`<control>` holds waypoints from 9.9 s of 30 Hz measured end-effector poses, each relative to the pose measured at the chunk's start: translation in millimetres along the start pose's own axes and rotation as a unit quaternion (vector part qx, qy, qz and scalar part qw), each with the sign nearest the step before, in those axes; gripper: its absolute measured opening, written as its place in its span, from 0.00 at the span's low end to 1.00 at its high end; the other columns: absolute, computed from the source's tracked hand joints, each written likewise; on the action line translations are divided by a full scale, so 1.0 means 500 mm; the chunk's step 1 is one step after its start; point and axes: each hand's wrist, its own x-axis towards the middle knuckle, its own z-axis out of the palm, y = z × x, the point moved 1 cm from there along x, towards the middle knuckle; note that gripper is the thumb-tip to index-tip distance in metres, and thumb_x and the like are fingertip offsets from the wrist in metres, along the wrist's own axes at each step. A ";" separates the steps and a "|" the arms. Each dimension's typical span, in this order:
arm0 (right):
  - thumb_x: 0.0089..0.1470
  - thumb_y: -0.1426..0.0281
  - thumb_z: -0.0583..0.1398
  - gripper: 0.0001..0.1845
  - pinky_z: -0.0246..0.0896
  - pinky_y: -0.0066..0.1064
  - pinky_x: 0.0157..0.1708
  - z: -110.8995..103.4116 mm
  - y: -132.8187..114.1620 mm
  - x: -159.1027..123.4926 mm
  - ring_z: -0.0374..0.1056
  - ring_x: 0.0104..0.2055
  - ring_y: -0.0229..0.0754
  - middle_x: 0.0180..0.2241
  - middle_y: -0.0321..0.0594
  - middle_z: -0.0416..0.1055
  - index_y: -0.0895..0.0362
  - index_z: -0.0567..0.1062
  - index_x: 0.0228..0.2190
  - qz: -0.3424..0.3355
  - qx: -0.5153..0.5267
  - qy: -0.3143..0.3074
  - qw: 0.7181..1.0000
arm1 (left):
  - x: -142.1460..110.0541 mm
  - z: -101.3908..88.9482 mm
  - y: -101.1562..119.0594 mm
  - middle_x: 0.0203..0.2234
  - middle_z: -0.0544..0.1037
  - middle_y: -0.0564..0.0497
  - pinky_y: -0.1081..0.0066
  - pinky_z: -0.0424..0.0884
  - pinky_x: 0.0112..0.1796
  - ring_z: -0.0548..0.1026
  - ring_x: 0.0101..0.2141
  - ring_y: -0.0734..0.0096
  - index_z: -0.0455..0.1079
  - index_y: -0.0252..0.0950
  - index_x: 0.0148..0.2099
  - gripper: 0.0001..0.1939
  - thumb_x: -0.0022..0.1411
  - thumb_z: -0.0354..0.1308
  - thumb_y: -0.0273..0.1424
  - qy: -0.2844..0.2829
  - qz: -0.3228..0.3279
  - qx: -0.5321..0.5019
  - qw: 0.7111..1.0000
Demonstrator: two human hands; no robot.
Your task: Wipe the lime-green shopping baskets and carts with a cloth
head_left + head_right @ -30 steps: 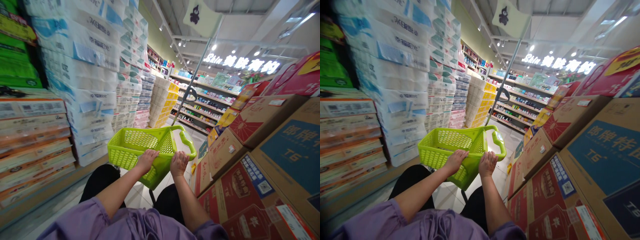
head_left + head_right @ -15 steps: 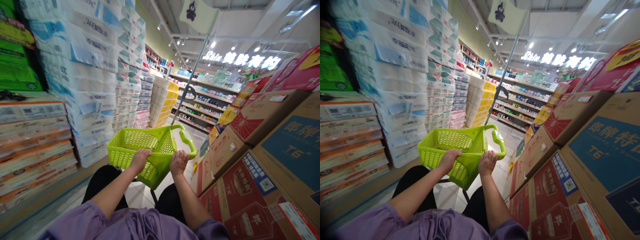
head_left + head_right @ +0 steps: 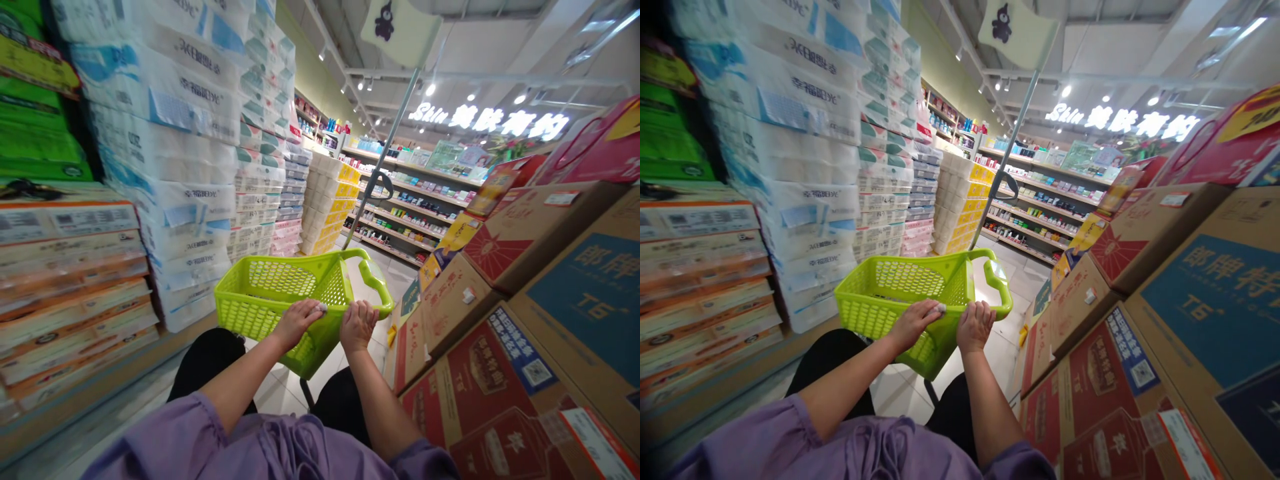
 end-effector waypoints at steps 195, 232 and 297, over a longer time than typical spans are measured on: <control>0.63 0.71 0.49 0.16 0.41 0.48 0.59 0.000 -0.052 -0.010 0.56 0.57 0.50 0.46 0.49 0.70 0.59 0.74 0.44 -0.018 0.008 -0.016 1.000 | -0.100 -0.076 -0.159 0.39 0.76 0.44 0.54 0.58 0.57 0.71 0.45 0.59 0.70 0.35 0.44 0.16 0.67 0.40 0.30 0.069 -0.245 0.096 0.962; 0.57 0.72 0.54 0.13 0.40 0.44 0.60 0.012 -0.124 0.001 0.60 0.50 0.49 0.44 0.43 0.72 0.54 0.74 0.42 -0.112 0.032 -0.158 0.981 | -0.055 -0.042 -0.106 0.51 0.75 0.48 0.44 0.51 0.58 0.63 0.57 0.52 0.73 0.42 0.50 0.19 0.67 0.42 0.32 -0.042 -0.285 0.044 0.957; 0.59 0.75 0.54 0.20 0.48 0.41 0.59 0.100 -0.090 -0.078 0.50 0.61 0.49 0.55 0.42 0.66 0.55 0.71 0.52 -0.224 0.076 -0.164 0.958 | -0.152 -0.032 -0.174 0.68 0.45 0.52 0.44 0.42 0.62 0.33 0.66 0.45 0.51 0.49 0.67 0.38 0.57 0.48 0.18 -0.108 -0.252 0.163 0.948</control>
